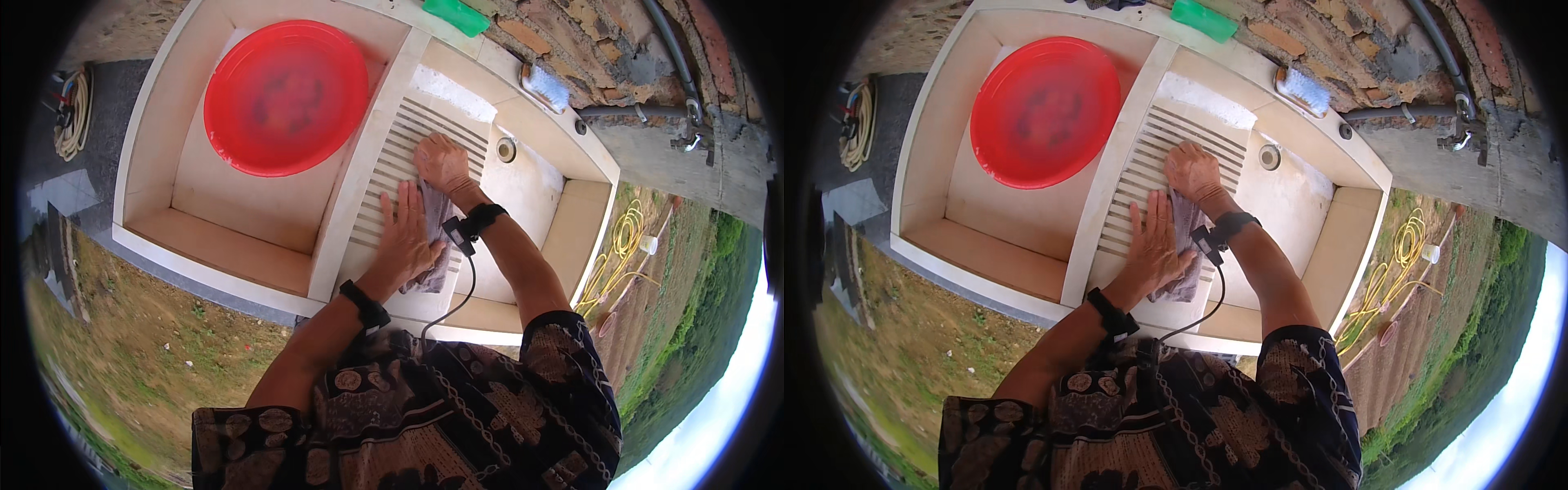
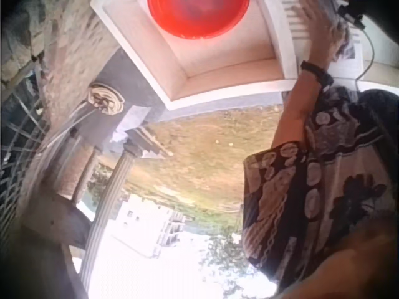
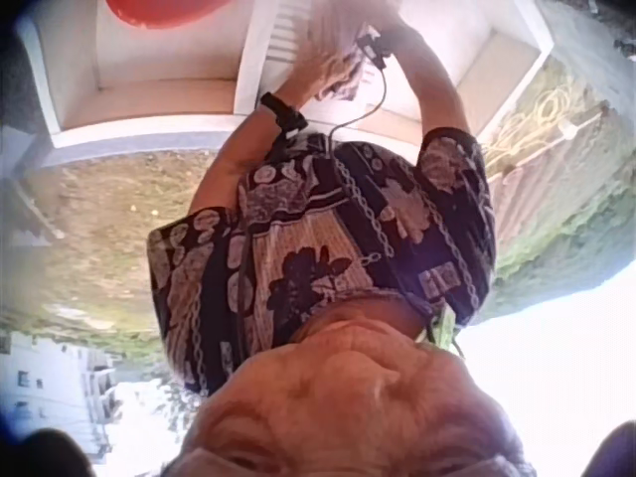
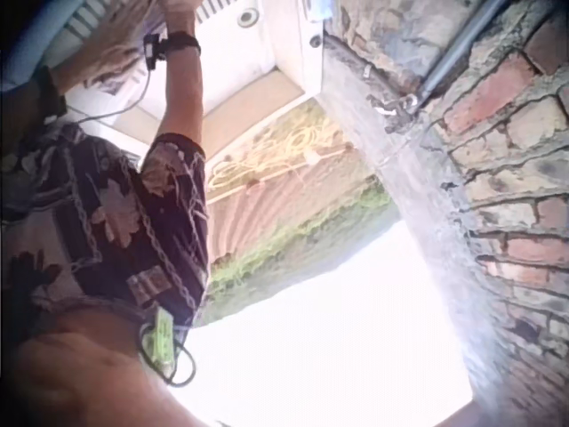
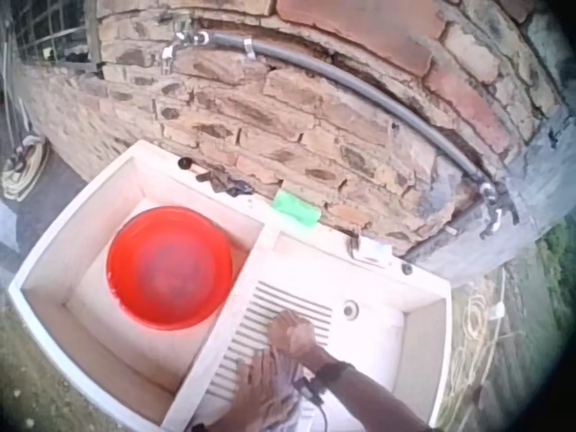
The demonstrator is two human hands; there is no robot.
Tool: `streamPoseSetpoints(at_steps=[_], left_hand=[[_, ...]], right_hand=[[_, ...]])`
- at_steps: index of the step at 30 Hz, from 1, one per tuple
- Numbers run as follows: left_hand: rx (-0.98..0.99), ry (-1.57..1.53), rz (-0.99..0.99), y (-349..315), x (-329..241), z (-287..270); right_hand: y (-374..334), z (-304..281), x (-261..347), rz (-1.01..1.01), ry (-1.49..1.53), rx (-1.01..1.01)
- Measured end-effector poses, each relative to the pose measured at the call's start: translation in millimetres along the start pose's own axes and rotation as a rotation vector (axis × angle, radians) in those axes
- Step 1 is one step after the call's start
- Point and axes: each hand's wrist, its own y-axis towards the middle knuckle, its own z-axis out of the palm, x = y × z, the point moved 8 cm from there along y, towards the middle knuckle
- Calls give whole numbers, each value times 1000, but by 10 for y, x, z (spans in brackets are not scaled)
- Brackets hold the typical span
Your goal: Wash a piece of cloth by hand using a basin, soap, and a washboard.
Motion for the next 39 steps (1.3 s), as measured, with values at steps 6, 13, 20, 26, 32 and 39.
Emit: streamPoseSetpoints(at_steps=[6,13,20,26,32,39], left_hand=[[-16,104,-30,-176,181,169],[-22,38,75,18,10,-7],[-18,-24,28,-111,230,47],[-89,-5,102,-13,-111,-309],[-81,-52,81,-36,-103,-202],[-83,-19,120,-17,-124,-259]], right_hand=[[-876,-573,1038,-113,286,130],[29,111,-97,33,-65,32],[-525,-446,949,-167,227,151],[-274,-526,374,-52,34,1],[28,-313,134,-34,-63,2],[-792,-711,588,-86,301,3]])
